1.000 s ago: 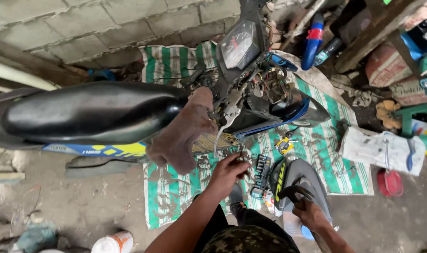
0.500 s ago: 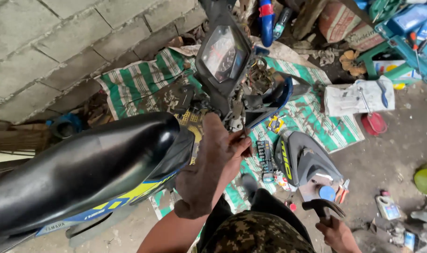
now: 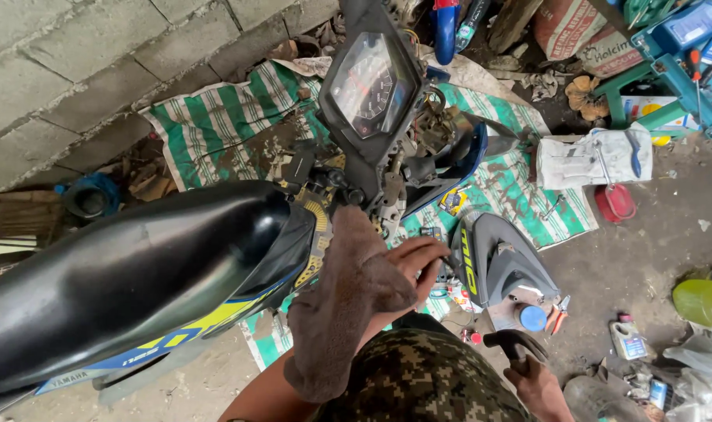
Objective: Searching for tools in a toolbox and using a hammer and punch to repair a motorcycle's front panel
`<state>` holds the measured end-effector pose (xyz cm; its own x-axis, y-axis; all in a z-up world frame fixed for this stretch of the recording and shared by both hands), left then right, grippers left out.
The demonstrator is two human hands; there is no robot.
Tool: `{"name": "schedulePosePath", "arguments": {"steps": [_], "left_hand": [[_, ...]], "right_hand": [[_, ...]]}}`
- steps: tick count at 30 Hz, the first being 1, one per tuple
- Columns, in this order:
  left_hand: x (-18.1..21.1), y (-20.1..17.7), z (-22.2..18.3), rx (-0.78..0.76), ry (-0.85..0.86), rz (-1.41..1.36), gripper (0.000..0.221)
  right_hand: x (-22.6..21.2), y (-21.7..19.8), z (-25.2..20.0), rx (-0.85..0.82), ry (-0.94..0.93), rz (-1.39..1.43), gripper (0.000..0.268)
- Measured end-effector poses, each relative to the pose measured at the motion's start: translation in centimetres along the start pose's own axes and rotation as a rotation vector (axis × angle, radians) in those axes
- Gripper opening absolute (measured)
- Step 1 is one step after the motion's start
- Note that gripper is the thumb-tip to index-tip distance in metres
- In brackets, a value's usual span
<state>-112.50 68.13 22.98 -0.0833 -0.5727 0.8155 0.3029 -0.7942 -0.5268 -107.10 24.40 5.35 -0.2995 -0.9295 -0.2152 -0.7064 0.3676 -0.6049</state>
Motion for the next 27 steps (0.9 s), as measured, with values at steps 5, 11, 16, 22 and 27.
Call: {"name": "schedulePosePath", "arguments": {"steps": [5, 11, 16, 22, 27], "left_hand": [[4.6, -4.2, 0.4, -0.019, 0.041, -0.057, 0.035], [-0.3, 1.0, -1.1, 0.018, -0.126, -0.049, 0.028], [-4.6, 4.5, -3.1, -0.042, 0.008, 0.057, 0.039], [1.9, -4.5, 2.5, -0.336, -0.318, -0.043, 0.036], [1.5, -3.9, 1.7, -0.265, -0.182, -0.053, 0.037]], "right_hand": [[3.0, -0.6, 4.7, -0.067, -0.027, -0.149, 0.039], [-3.7, -0.7, 3.1, 0.04, -0.287, 0.476, 0.023], [-15.3, -6.7, -7.5, 0.253, -0.113, 0.184, 0.04], [-23.5, -8.3, -11.9, 0.099, -0.661, 0.699, 0.035], [-29.5, -7.7, -17.0, 0.154, -0.706, 0.781, 0.028]]}}
Point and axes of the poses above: each hand's wrist, its own z-axis towards the middle knuckle, its own y-axis out of the palm, x = y × z, the point moved 3 cm from there along z, towards the middle knuckle, and after that the axes turned 8 degrees about z, right-handed, at the moved point
